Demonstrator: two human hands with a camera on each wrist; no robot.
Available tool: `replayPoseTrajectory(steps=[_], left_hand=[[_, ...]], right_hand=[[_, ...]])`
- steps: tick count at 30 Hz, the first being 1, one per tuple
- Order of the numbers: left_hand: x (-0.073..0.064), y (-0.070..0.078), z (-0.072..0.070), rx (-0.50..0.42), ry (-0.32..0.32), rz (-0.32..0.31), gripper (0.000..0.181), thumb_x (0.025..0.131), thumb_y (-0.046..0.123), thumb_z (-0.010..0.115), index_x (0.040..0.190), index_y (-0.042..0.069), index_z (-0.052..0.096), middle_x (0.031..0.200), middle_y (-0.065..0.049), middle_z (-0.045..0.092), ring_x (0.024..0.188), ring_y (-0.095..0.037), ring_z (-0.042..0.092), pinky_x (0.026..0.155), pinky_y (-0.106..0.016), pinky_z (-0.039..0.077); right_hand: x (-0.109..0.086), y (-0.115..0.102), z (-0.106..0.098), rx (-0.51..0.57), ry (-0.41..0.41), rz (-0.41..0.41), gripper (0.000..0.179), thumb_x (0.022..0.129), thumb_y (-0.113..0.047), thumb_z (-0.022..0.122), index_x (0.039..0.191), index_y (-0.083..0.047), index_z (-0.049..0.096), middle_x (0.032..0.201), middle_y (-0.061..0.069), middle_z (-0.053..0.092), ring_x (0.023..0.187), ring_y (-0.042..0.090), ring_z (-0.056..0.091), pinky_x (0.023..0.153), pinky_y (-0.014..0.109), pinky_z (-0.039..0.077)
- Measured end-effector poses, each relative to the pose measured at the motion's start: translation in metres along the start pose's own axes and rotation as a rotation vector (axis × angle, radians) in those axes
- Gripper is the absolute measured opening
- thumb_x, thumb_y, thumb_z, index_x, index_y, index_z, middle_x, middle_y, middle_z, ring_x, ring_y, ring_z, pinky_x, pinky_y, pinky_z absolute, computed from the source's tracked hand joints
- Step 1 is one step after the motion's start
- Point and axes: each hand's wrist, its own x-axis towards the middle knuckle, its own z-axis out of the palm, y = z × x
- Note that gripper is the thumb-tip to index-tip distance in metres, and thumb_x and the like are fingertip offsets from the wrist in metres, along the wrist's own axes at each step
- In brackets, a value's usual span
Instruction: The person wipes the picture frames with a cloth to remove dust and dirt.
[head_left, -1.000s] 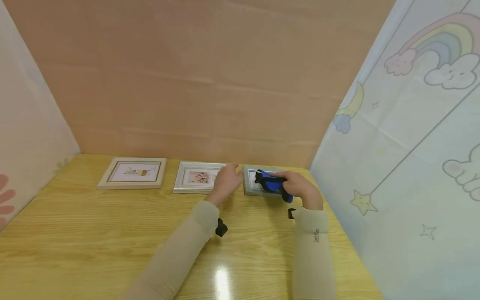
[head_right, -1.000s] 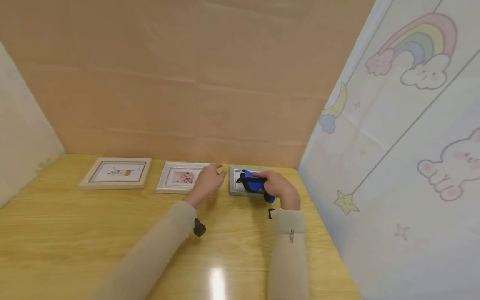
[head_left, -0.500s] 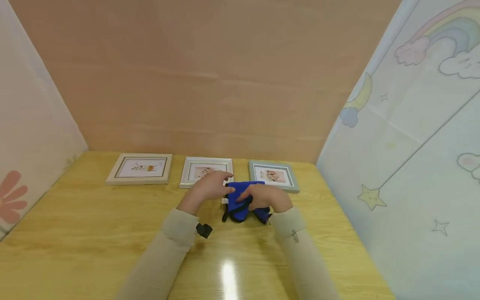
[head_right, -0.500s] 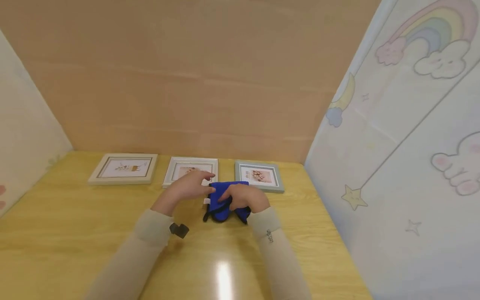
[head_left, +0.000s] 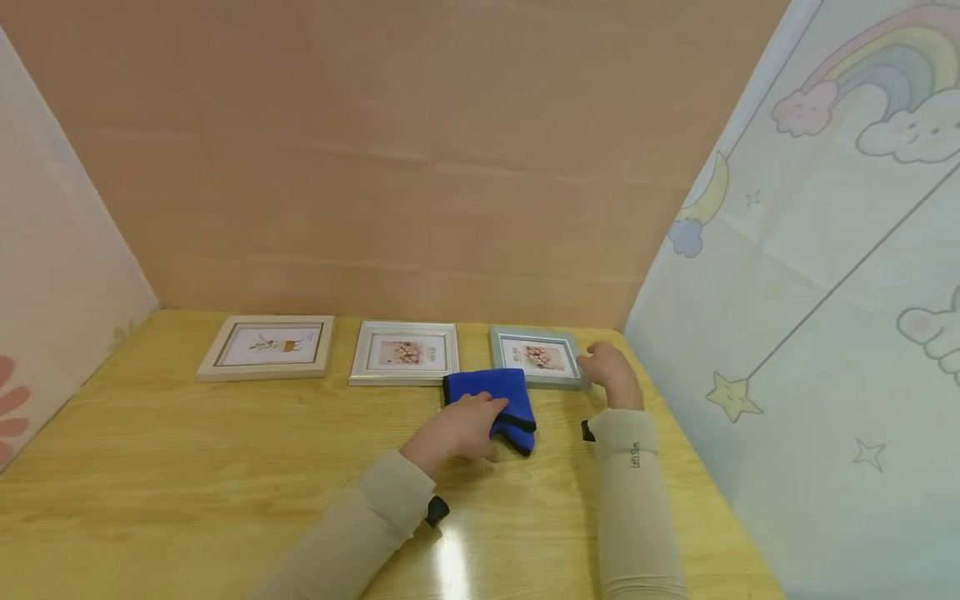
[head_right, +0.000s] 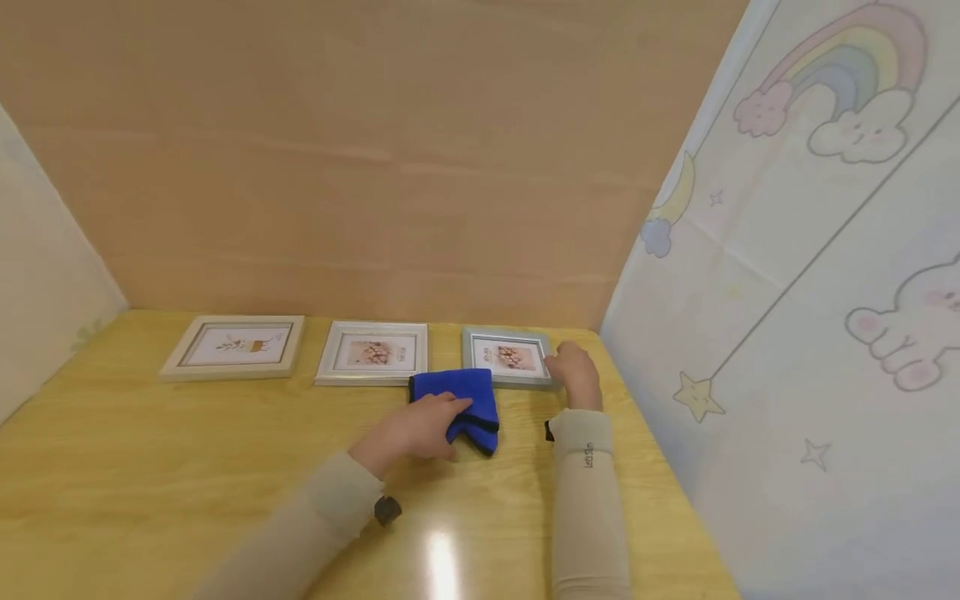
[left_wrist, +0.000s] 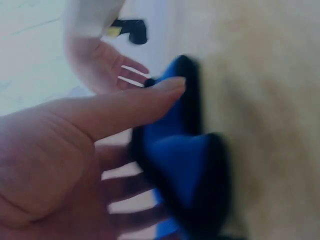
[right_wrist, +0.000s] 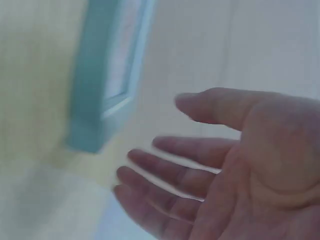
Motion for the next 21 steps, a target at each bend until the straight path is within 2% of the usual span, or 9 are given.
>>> replayPoseTrajectory(steps=[3,5,7,10,11,13,16,18,21], left_hand=[[0.007,0.009,0.013,0.059,0.072,-0.047,0.077,0.096,0.019,0.083,0.164,0.012,0.048,0.166,-0.012,0.054,0.151,-0.045,0.053,0.116,-0.056,0.056],[0.013,0.014,0.019,0.104,0.135,-0.080,0.067,0.100,0.013,0.077,0.162,0.012,0.052,0.163,-0.011,0.057,0.147,-0.045,0.058,0.110,-0.055,0.061],[0.018,0.017,0.024,0.152,0.184,-0.097,0.055,0.103,0.009,0.072,0.156,0.012,0.059,0.156,-0.011,0.063,0.139,-0.043,0.064,0.104,-0.052,0.064],[0.024,0.017,0.026,0.181,0.262,-0.111,0.037,0.102,0.009,0.073,0.139,0.009,0.072,0.139,-0.012,0.073,0.123,-0.039,0.074,0.095,-0.048,0.067],[0.026,0.016,0.024,0.164,0.282,-0.114,0.032,0.101,0.009,0.074,0.133,0.008,0.075,0.132,-0.012,0.076,0.118,-0.037,0.076,0.094,-0.048,0.067],[0.028,0.013,0.018,0.092,0.319,-0.123,0.028,0.098,0.009,0.077,0.126,0.005,0.076,0.123,-0.014,0.079,0.110,-0.035,0.078,0.094,-0.048,0.067],[0.033,0.012,0.001,-0.058,0.387,-0.146,0.033,0.098,0.005,0.074,0.131,0.002,0.073,0.121,-0.018,0.080,0.109,-0.036,0.080,0.094,-0.051,0.067],[0.042,0.015,-0.012,-0.122,0.447,-0.152,0.039,0.101,0.002,0.070,0.139,0.003,0.068,0.126,-0.020,0.079,0.111,-0.038,0.079,0.095,-0.053,0.066],[0.068,0.022,-0.026,-0.118,0.492,-0.173,0.049,0.107,0.003,0.061,0.154,0.015,0.060,0.147,-0.020,0.070,0.126,-0.043,0.074,0.097,-0.054,0.066]], right_hand=[[0.006,0.015,0.008,0.005,-0.057,0.049,0.053,0.112,-0.028,0.048,0.139,0.017,0.058,0.141,0.039,0.062,0.123,0.050,0.064,0.105,0.060,0.056],[0.010,0.021,0.012,0.018,-0.071,0.048,0.047,0.111,-0.029,0.052,0.124,0.014,0.065,0.123,0.033,0.068,0.105,0.041,0.065,0.093,0.053,0.057],[0.014,0.026,0.017,0.044,-0.069,0.047,0.040,0.110,-0.030,0.055,0.114,0.008,0.067,0.111,0.025,0.069,0.097,0.034,0.062,0.087,0.048,0.055],[0.019,0.033,0.022,0.077,-0.031,0.038,0.037,0.109,-0.028,0.058,0.110,0.007,0.069,0.108,0.022,0.069,0.095,0.032,0.058,0.088,0.047,0.052],[0.020,0.036,0.024,0.089,-0.016,0.045,0.037,0.109,-0.028,0.059,0.115,0.007,0.070,0.113,0.025,0.071,0.100,0.035,0.061,0.092,0.049,0.054],[0.021,0.041,0.025,0.103,-0.002,0.067,0.042,0.108,-0.027,0.061,0.126,0.009,0.071,0.128,0.030,0.071,0.111,0.041,0.065,0.103,0.053,0.055],[0.020,0.047,0.026,0.125,-0.001,0.131,0.053,0.105,-0.026,0.064,0.142,0.012,0.064,0.148,0.031,0.064,0.129,0.046,0.064,0.116,0.057,0.052],[0.020,0.048,0.025,0.135,-0.007,0.166,0.056,0.102,-0.024,0.064,0.144,0.012,0.061,0.151,0.031,0.062,0.129,0.045,0.064,0.116,0.057,0.053],[0.020,0.049,0.024,0.160,0.010,0.197,0.057,0.098,-0.021,0.066,0.144,0.012,0.062,0.148,0.032,0.063,0.122,0.042,0.066,0.109,0.054,0.057]])
